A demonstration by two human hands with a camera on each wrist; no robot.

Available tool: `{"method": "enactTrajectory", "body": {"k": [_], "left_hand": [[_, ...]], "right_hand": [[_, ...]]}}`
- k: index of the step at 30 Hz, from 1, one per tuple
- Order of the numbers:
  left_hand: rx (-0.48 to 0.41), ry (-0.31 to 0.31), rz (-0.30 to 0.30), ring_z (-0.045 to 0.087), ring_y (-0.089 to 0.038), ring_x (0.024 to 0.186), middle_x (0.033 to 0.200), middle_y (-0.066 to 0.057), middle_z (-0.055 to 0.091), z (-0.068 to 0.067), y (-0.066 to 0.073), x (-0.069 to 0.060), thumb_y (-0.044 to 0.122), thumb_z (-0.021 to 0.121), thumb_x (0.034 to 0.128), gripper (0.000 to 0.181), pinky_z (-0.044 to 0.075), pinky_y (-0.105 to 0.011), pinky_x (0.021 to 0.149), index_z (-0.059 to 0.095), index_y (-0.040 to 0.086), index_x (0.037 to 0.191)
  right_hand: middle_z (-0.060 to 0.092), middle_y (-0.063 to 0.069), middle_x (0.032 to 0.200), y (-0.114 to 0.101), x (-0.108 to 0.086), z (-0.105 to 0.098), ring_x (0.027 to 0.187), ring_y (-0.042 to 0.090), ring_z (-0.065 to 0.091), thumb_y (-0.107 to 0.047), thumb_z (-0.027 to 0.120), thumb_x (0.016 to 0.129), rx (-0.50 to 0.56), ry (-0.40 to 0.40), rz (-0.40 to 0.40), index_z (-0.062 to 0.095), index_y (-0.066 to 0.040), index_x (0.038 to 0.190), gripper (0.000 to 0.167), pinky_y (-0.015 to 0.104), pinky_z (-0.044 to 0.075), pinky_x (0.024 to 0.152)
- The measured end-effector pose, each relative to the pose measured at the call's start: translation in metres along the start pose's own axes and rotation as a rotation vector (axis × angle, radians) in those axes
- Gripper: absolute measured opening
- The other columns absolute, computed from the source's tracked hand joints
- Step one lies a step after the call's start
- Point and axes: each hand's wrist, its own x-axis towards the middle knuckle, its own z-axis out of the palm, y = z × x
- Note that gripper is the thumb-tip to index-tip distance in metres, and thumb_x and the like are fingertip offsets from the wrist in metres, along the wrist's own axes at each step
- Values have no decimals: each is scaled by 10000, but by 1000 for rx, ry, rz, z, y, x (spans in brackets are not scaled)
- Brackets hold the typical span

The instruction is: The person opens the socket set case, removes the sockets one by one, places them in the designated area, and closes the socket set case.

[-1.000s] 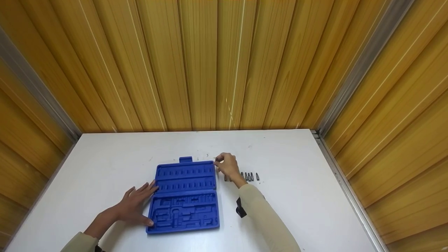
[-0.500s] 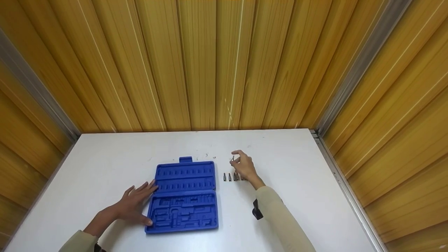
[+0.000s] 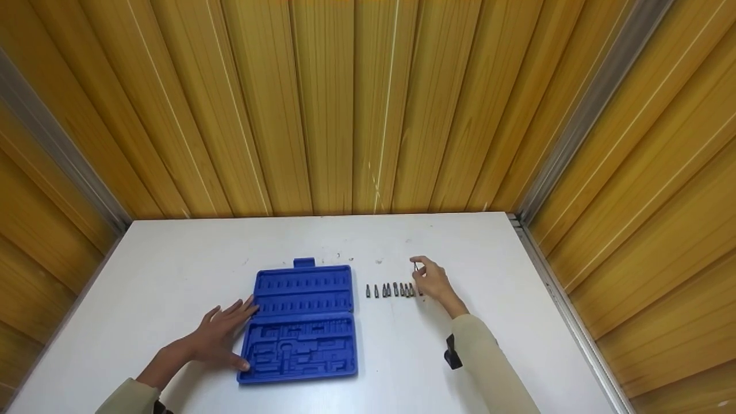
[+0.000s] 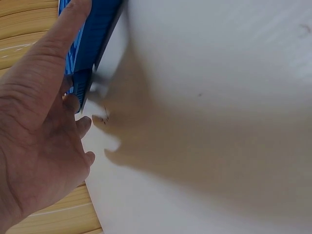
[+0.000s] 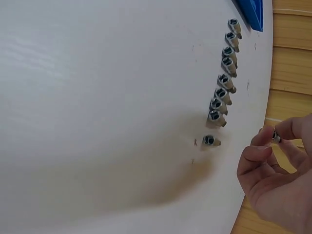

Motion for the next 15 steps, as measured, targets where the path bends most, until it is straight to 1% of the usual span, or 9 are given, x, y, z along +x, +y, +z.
{"method": "enactTrajectory", "body": {"k": [3, 7, 11, 15], "left_hand": [[-4, 1, -1, 189, -521, 1540, 1695, -224, 187, -2, 0, 0, 558, 921, 646, 1268, 88, -786, 1179, 282, 12, 1596], [-22, 2, -11, 174, -510, 1548, 1700, -213, 179, -3, 0, -1, 566, 920, 643, 1273, 67, -778, 1188, 279, 24, 1600], [-37, -8, -25, 157, -498, 1557, 1707, -195, 168, 1, 0, 0, 597, 908, 641, 1282, 43, -770, 1197, 274, 41, 1606], [-40, -10, -24, 154, -493, 1560, 1710, -187, 165, 3, -1, 1, 605, 904, 642, 1281, 40, -767, 1199, 273, 48, 1608]], "right_hand": [[639, 256, 1102, 1, -1, -7, 784, 249, 637, -65, 493, 1023, 6, -34, 8, 498, 30, 1444, 432, 232, 470, 621], [626, 263, 1139, 4, -2, -14, 836, 287, 656, -67, 511, 1031, 7, -85, 1, 463, 33, 1472, 454, 237, 481, 639], [635, 269, 1116, 15, -7, -17, 830, 276, 669, -41, 558, 1023, -1, -129, -27, 468, 64, 1455, 454, 269, 506, 644], [652, 258, 1071, 27, -12, -20, 821, 269, 679, -19, 604, 1001, 5, -140, -37, 499, 93, 1412, 439, 286, 534, 649]]}}
